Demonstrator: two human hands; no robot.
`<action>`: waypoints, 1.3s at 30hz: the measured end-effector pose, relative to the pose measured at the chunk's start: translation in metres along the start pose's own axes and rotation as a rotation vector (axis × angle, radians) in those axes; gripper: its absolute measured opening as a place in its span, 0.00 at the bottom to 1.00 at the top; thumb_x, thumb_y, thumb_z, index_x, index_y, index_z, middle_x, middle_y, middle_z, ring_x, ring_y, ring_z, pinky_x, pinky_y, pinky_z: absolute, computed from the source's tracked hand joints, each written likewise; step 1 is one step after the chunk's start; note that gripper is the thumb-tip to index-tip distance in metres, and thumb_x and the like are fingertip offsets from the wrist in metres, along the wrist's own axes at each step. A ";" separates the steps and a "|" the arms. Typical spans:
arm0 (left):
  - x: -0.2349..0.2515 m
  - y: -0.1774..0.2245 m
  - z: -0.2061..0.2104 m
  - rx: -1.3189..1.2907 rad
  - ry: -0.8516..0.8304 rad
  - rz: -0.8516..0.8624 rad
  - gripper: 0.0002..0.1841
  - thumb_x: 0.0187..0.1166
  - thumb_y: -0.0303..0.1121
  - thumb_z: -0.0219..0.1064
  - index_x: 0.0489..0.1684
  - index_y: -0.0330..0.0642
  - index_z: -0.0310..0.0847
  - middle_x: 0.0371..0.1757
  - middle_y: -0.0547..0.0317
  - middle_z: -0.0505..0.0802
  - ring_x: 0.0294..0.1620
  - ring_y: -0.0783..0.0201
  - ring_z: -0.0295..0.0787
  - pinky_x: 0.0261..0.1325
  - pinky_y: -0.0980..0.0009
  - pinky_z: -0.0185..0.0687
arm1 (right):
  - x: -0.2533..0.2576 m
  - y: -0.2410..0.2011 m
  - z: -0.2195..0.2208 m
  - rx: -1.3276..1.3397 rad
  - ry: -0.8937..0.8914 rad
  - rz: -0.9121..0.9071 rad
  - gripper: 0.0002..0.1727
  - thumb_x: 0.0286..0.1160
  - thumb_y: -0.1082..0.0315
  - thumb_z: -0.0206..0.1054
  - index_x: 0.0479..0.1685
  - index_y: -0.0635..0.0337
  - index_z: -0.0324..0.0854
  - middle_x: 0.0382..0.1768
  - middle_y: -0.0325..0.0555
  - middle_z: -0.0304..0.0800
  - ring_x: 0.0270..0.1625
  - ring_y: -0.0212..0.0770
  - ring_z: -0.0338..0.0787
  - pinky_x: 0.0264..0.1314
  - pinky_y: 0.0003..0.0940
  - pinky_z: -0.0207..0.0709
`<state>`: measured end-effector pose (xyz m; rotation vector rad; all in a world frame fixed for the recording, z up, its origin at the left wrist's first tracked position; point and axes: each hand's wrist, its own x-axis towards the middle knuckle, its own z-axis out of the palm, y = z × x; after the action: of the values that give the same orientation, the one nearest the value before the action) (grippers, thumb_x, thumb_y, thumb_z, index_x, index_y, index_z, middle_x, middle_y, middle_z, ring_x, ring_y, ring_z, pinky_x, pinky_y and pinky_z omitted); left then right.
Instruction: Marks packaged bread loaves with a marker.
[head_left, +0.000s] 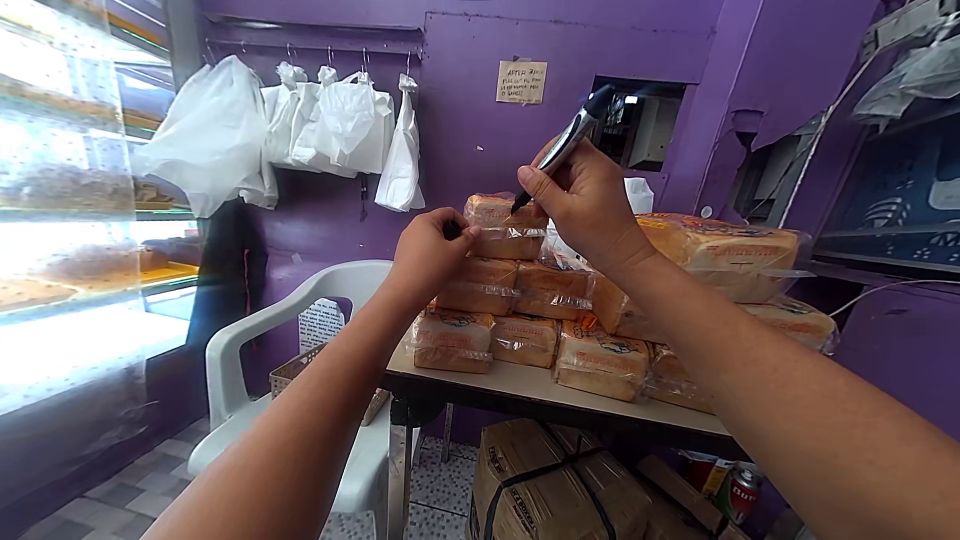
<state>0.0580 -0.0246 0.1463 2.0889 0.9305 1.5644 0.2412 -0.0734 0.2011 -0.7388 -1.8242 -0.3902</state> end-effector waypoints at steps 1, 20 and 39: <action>0.000 0.000 0.000 -0.001 -0.001 -0.001 0.08 0.84 0.35 0.68 0.42 0.39 0.85 0.33 0.58 0.84 0.33 0.66 0.78 0.41 0.63 0.74 | 0.000 0.000 0.000 -0.004 -0.002 0.001 0.09 0.82 0.65 0.66 0.46 0.62 0.78 0.29 0.34 0.81 0.26 0.21 0.80 0.32 0.17 0.77; -0.046 -0.044 -0.003 -0.019 0.122 -0.103 0.19 0.75 0.43 0.77 0.48 0.36 0.79 0.30 0.57 0.80 0.28 0.63 0.73 0.35 0.60 0.71 | -0.039 -0.017 -0.001 0.481 0.011 0.015 0.03 0.81 0.73 0.64 0.44 0.55 0.75 0.31 0.29 0.85 0.27 0.24 0.85 0.31 0.21 0.84; -0.049 -0.048 -0.002 -0.028 0.057 -0.054 0.08 0.81 0.35 0.71 0.44 0.41 0.80 0.28 0.59 0.81 0.26 0.66 0.74 0.34 0.66 0.71 | -0.056 -0.003 0.040 0.350 -0.024 0.055 0.06 0.77 0.72 0.70 0.46 0.60 0.78 0.32 0.33 0.87 0.29 0.21 0.85 0.35 0.17 0.83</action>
<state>0.0340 -0.0244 0.0824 1.9928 0.9707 1.6078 0.2233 -0.0689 0.1349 -0.5498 -1.8269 -0.0216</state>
